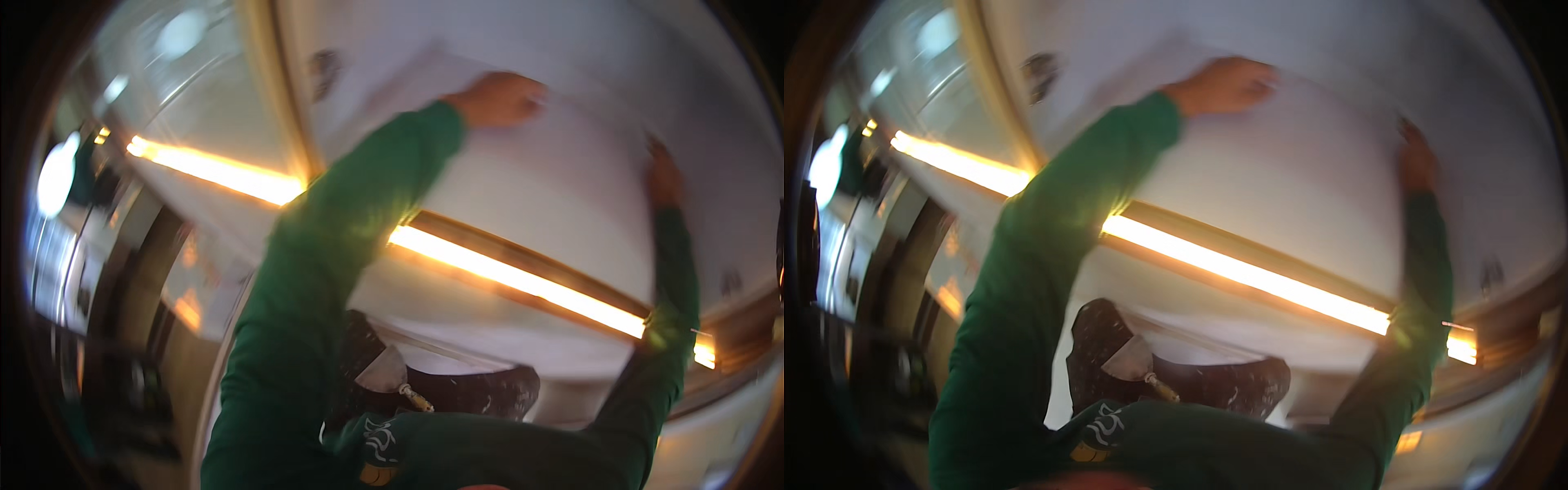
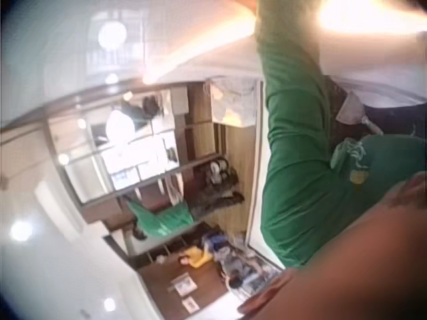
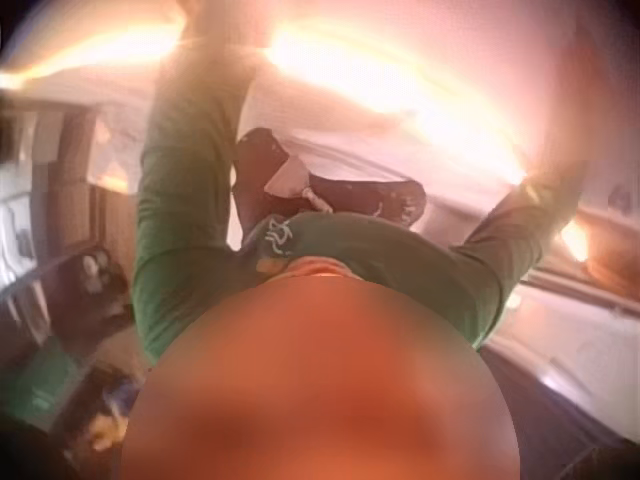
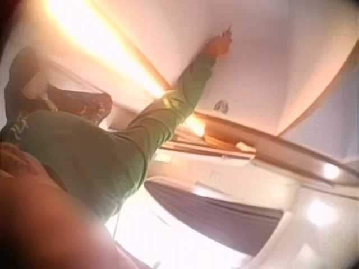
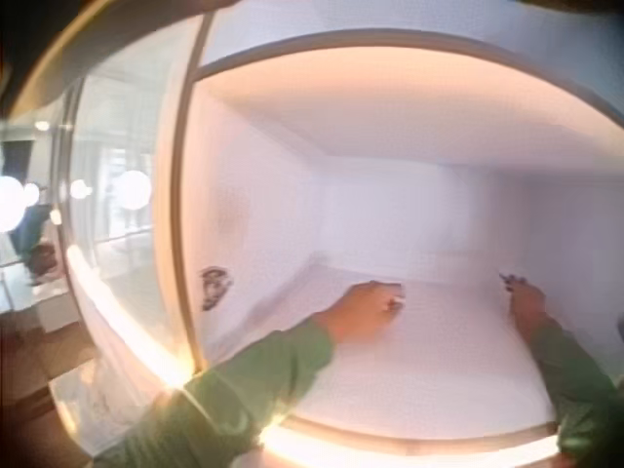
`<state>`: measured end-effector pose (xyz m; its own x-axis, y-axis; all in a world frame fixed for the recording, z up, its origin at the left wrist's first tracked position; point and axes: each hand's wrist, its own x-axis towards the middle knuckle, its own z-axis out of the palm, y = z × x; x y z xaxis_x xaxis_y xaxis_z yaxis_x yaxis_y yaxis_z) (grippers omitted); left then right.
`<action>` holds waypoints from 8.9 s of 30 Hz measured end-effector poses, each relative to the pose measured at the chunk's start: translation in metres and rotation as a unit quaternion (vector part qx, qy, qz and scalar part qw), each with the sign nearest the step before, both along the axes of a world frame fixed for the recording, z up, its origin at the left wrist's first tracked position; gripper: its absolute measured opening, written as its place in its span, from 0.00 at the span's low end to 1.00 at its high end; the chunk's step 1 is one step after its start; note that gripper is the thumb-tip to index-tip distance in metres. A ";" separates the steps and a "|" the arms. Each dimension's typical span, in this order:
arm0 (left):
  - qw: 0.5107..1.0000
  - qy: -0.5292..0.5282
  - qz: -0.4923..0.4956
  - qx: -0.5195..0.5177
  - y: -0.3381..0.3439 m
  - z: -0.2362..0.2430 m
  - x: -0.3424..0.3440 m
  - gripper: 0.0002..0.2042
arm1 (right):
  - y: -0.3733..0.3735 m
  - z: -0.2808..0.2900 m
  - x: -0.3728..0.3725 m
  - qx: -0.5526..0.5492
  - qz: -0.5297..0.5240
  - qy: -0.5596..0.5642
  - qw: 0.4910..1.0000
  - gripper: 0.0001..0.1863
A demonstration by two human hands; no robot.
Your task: The person installs LED strip lighting along a ceiling cove. They use a utility knife to trim the strip and a scraper to smooth the surface, then press the strip into place along the trim.
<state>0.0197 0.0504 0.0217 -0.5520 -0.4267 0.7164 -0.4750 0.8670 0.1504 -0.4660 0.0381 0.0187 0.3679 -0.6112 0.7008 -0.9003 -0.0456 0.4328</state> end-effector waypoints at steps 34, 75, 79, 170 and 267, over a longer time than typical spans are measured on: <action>0.775 0.269 -0.079 0.567 0.148 0.051 -0.121 0.20 | 0.457 -0.109 0.154 -0.015 0.271 -0.557 0.785 0.23; 0.784 0.073 0.015 0.616 -0.125 0.025 -0.405 0.08 | 0.551 -0.399 0.129 0.140 -0.026 -0.698 0.702 0.12; 0.773 0.114 0.034 0.624 -0.127 0.023 -0.407 0.07 | 0.551 -0.399 0.128 0.140 -0.019 -0.694 0.706 0.12; 0.833 -0.008 0.006 0.554 0.014 0.037 -0.380 0.17 | 0.551 -0.390 0.136 0.117 -0.013 -0.684 0.720 0.09; 0.899 -0.176 0.056 0.396 0.522 -0.358 0.148 0.21 | 0.589 -0.335 0.148 0.000 0.066 -0.990 -0.126 0.08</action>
<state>0.1680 0.5725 -0.3364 -0.6064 -0.7937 -0.0482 -0.6923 0.4972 0.5230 -0.3180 0.6272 -0.3163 -0.1923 -0.7035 -0.6842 0.9788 -0.0878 -0.1848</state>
